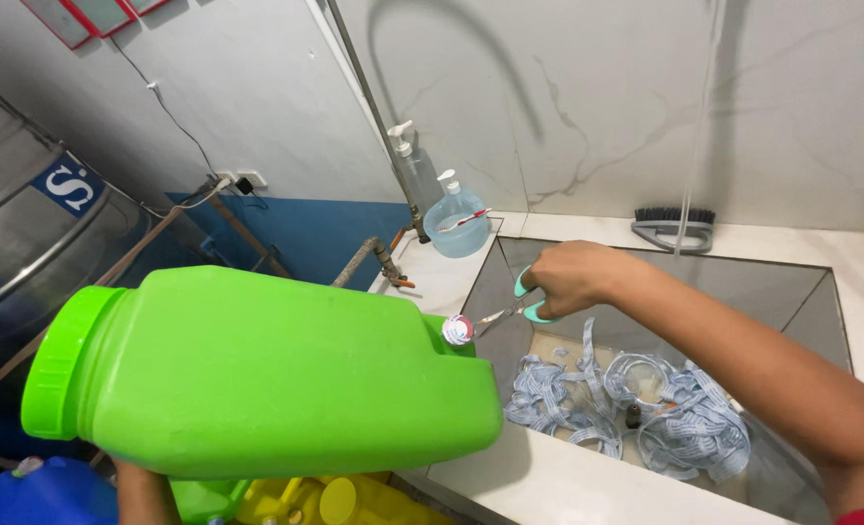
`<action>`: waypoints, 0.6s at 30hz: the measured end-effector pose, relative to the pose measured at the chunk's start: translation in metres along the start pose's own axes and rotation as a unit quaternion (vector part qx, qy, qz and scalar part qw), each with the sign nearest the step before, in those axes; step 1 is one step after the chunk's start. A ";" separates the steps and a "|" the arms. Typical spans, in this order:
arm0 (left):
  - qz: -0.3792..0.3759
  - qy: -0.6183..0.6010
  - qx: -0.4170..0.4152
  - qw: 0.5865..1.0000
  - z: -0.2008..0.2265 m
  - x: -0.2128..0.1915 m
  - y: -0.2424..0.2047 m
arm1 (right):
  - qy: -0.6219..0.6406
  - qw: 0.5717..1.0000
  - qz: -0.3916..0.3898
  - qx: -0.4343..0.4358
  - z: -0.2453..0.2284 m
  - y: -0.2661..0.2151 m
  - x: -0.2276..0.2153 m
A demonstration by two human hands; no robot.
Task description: The person uses scissors to cut the plastic rims and caps off several yellow and green jerrycans. They handle each container one at a time, rotate it to cut around the opening, and place the finished containers back with the others.
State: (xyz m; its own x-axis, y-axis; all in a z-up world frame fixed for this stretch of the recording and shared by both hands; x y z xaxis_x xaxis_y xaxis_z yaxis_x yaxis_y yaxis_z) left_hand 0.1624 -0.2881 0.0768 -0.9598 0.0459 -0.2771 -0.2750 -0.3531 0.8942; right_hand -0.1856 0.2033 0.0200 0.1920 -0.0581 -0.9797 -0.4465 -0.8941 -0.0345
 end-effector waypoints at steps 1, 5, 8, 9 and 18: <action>-0.001 -0.003 0.001 1.000 0.003 0.001 0.001 | -0.011 1.000 -0.010 0.000 -0.002 0.001 -0.001; 0.001 -0.004 0.002 1.000 0.013 -0.002 0.007 | -0.049 0.998 -0.029 -0.009 -0.010 0.008 -0.008; 0.001 -0.006 -0.001 1.000 0.018 -0.003 0.007 | -0.059 0.998 -0.032 -0.015 -0.011 0.017 -0.008; 0.001 -0.009 0.001 1.000 0.020 -0.002 0.006 | -0.069 0.997 -0.035 -0.012 -0.010 0.021 -0.007; 0.010 -0.026 0.013 1.000 0.035 0.007 0.009 | -0.161 0.978 -0.031 -0.131 -0.030 0.065 0.014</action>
State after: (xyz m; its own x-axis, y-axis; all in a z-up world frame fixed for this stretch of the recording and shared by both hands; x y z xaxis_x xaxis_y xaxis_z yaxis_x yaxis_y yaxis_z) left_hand 0.1509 -0.2578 0.0949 -0.9663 0.0878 -0.2420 -0.2574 -0.3292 0.9085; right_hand -0.1856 0.1313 0.0098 -0.0923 0.1045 -0.9902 -0.1959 -0.9770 -0.0849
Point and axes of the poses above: each hand's wrist, its own y-axis towards the middle knuckle, its own x-axis out of the palm, z = x × y, the point moved 10 cm from there along y, towards the middle knuckle, and after that the axes turned 7 degrees about y, right-handed, at the moved point
